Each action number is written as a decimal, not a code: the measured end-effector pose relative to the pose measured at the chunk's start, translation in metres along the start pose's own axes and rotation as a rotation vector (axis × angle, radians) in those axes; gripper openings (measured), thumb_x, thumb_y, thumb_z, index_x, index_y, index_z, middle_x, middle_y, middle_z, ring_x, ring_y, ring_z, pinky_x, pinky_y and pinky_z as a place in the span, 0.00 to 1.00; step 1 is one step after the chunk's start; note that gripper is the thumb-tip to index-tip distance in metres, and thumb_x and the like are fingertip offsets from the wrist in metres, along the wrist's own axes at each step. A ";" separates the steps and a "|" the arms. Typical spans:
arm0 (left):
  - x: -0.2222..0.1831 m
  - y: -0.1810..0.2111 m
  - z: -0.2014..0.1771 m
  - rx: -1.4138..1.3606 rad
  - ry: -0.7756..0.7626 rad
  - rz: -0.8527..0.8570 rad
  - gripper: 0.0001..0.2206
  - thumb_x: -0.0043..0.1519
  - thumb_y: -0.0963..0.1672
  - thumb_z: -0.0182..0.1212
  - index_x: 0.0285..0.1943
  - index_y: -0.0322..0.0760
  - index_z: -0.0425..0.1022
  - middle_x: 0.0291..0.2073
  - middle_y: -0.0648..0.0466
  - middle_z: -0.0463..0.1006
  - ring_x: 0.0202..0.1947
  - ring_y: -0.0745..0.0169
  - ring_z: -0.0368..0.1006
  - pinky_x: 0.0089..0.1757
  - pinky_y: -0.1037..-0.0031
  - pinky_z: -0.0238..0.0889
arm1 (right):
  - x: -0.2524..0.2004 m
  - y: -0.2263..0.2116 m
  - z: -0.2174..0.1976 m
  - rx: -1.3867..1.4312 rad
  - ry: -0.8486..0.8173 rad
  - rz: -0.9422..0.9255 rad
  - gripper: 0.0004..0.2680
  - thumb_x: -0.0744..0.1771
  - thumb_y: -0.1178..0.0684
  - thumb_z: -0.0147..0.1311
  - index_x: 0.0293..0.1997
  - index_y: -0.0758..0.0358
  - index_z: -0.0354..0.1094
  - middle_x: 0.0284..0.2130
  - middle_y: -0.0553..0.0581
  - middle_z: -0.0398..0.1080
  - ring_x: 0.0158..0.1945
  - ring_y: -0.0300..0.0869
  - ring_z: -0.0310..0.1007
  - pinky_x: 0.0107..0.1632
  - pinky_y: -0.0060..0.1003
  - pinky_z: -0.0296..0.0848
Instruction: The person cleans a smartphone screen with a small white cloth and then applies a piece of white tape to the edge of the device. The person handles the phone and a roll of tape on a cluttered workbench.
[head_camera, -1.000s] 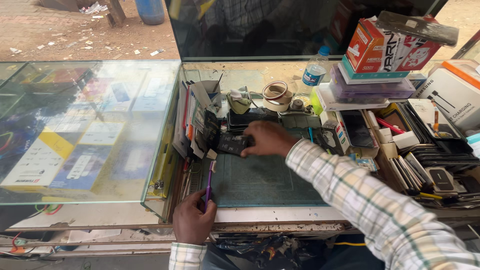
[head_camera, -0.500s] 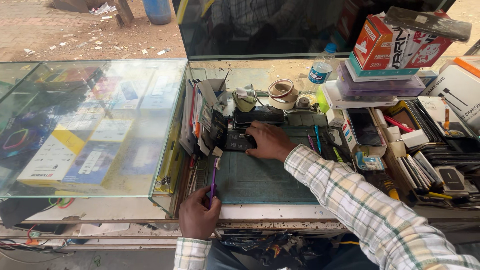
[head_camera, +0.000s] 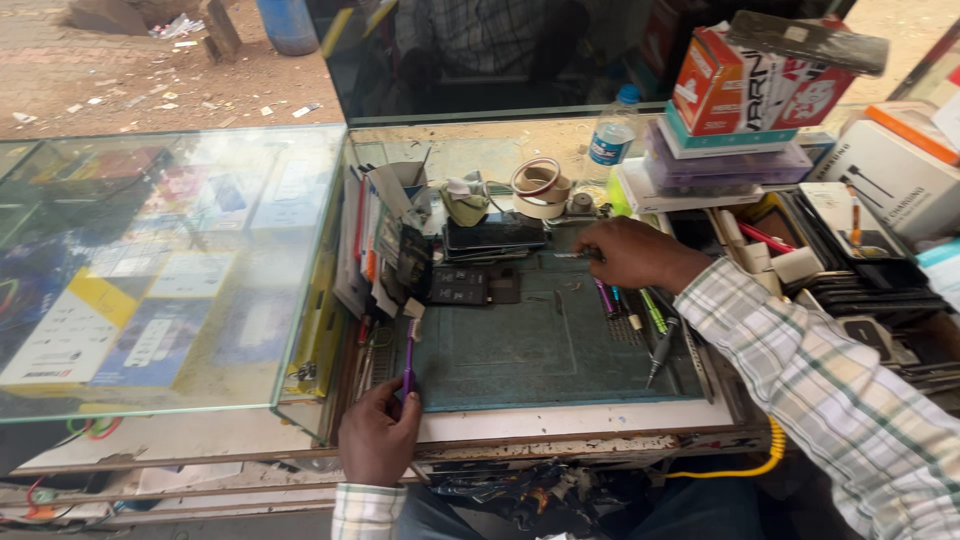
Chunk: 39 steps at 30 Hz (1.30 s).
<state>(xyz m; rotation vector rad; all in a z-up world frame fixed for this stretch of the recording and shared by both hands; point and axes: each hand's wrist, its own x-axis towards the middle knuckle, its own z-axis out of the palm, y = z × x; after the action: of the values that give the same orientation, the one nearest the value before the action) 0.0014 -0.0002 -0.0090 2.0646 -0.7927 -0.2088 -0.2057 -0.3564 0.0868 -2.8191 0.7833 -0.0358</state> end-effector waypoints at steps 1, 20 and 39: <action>0.001 0.000 0.001 0.018 -0.011 -0.025 0.15 0.54 0.47 0.67 0.47 0.38 0.84 0.22 0.49 0.80 0.21 0.57 0.77 0.29 0.65 0.68 | -0.004 0.013 0.005 0.011 -0.034 0.027 0.11 0.62 0.55 0.57 0.48 0.61 0.75 0.40 0.62 0.77 0.44 0.52 0.79 0.49 0.49 0.76; -0.007 -0.001 0.003 0.041 0.027 0.093 0.14 0.55 0.47 0.68 0.46 0.37 0.85 0.23 0.51 0.79 0.21 0.60 0.75 0.29 0.68 0.68 | 0.009 0.046 0.028 -0.108 0.283 0.056 0.13 0.63 0.67 0.52 0.49 0.61 0.74 0.46 0.62 0.76 0.50 0.56 0.76 0.52 0.53 0.72; 0.004 0.118 0.111 -0.367 -0.564 0.001 0.19 0.59 0.45 0.67 0.56 0.31 0.78 0.24 0.53 0.79 0.18 0.68 0.73 0.20 0.72 0.65 | -0.035 0.065 0.014 -0.239 0.169 0.365 0.12 0.61 0.48 0.67 0.39 0.67 0.77 0.37 0.68 0.76 0.44 0.59 0.78 0.49 0.53 0.75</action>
<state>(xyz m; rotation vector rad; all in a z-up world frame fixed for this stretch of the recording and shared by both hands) -0.0965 -0.1263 0.0200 1.6650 -1.0001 -0.8962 -0.2675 -0.3905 0.0609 -2.8660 1.4172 -0.1317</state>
